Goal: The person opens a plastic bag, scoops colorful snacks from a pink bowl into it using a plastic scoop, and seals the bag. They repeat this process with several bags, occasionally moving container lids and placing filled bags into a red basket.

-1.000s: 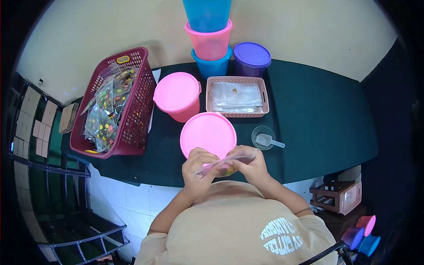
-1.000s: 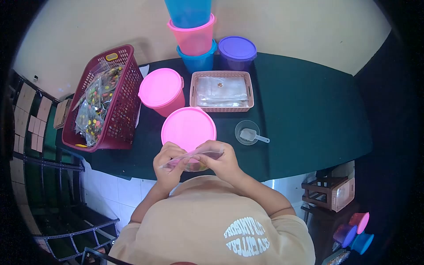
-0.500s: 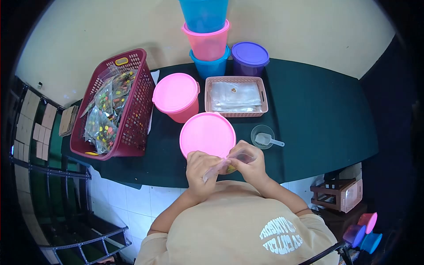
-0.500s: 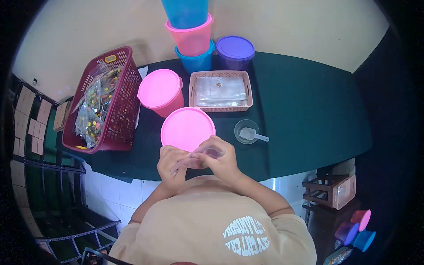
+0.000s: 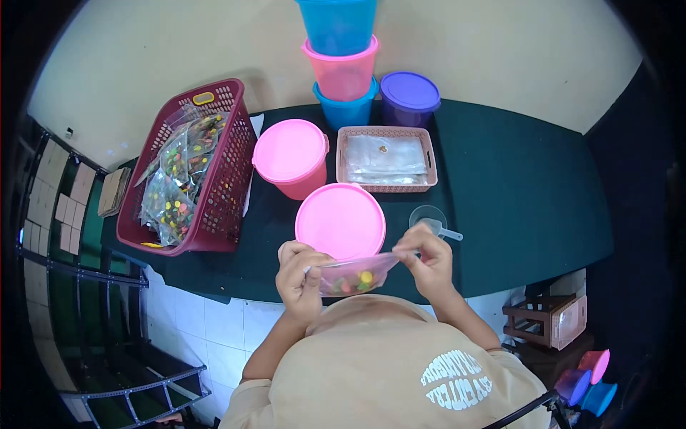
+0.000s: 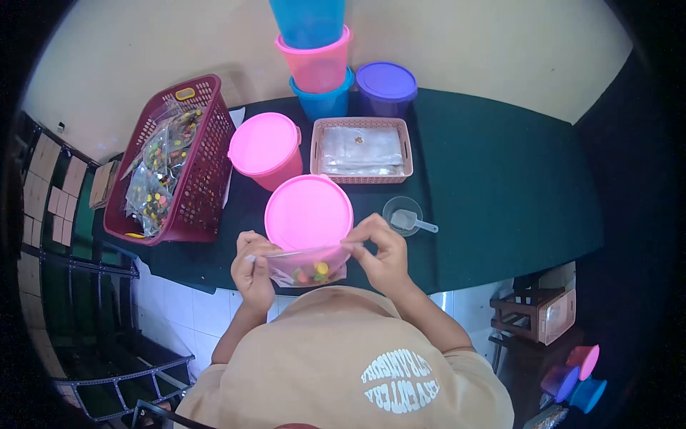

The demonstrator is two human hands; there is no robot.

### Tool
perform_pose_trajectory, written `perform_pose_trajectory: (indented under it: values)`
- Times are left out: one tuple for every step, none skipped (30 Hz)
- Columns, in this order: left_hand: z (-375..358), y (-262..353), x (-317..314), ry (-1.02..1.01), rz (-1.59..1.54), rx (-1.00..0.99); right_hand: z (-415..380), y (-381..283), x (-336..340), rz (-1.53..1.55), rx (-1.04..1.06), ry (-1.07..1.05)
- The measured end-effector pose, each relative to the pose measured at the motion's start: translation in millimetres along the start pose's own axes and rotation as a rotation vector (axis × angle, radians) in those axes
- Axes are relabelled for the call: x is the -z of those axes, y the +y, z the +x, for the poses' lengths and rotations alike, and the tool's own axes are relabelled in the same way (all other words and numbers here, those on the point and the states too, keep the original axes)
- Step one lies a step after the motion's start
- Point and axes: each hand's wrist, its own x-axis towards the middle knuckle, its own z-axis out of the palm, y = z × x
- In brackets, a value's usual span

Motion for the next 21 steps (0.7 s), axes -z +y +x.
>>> perform_pose_trajectory:
  values:
    - [4, -2, 3, -0.019, -0.061, 0.007, -1, -2, 1, 0.062, -0.013, -0.009]
    - [8, -2, 4, -0.002, -0.053, -0.006, -2, -3, 1, 0.124, -0.022, -0.024]
    - [11, -1, 4, 0.121, 0.028, 0.006, -5, -4, -2, 0.234, -0.12, 0.121]
    - [14, 1, 5, 0.25, 0.112, 0.016, -8, -3, -3, 0.216, -0.079, 0.155]
    - [13, 5, 8, 0.194, 0.159, -0.025, -7, 0, -6, 0.203, -0.034, 0.187]
    - [11, 12, 9, 0.021, 0.173, -0.036, -7, -4, -15, 0.132, 0.099, 0.131]
    - [16, 23, 4, -0.101, 0.246, -0.098, -6, -8, -24, 0.064, 0.233, 0.078]
    - [18, 28, -4, -0.131, 0.195, -0.09, -4, -9, -29, 0.013, 0.31, -0.019]
    - [19, 28, -7, -0.172, 0.107, -0.071, 2, -20, -32, -0.065, 0.359, -0.098]
    - [19, 28, -11, -0.143, 0.101, -0.064, 6, -24, -35, -0.124, 0.394, -0.109]
    - [17, 27, -13, -0.119, 0.09, -0.06, 9, -26, -38, -0.185, 0.429, -0.112]
    - [17, 24, -14, -0.098, 0.105, -0.066, 9, -22, -40, -0.175, 0.447, -0.127]
    - [15, 22, -15, -0.091, 0.148, -0.09, 8, -15, -41, -0.19, 0.389, -0.099]
    - [15, 21, -14, -0.084, 0.189, -0.114, 9, -11, -42, -0.207, 0.331, -0.069]
    - [15, 21, -12, -0.069, 0.201, -0.117, 14, -13, -41, -0.2, 0.343, -0.082]
    - [15, 22, -10, -0.06, 0.266, -0.163, 19, -18, -40, -0.355, 0.447, 0.017]
    - [18, 23, -8, -0.051, 0.333, -0.208, 24, -26, -40, -0.507, 0.55, 0.12]
    - [20, 25, -5, -0.039, 0.363, -0.227, 32, -42, -46, -0.495, 0.532, 0.216]
    - [21, 26, -2, -0.021, 0.376, -0.224, 37, -52, -43, -0.484, 0.545, 0.2]
    - [21, 28, 1, -0.056, 0.392, -0.231, 44, -58, -36, -0.595, 0.547, -0.008]
    - [20, 28, 3, -0.091, 0.408, -0.235, 50, -60, -32, -0.706, 0.548, -0.217]
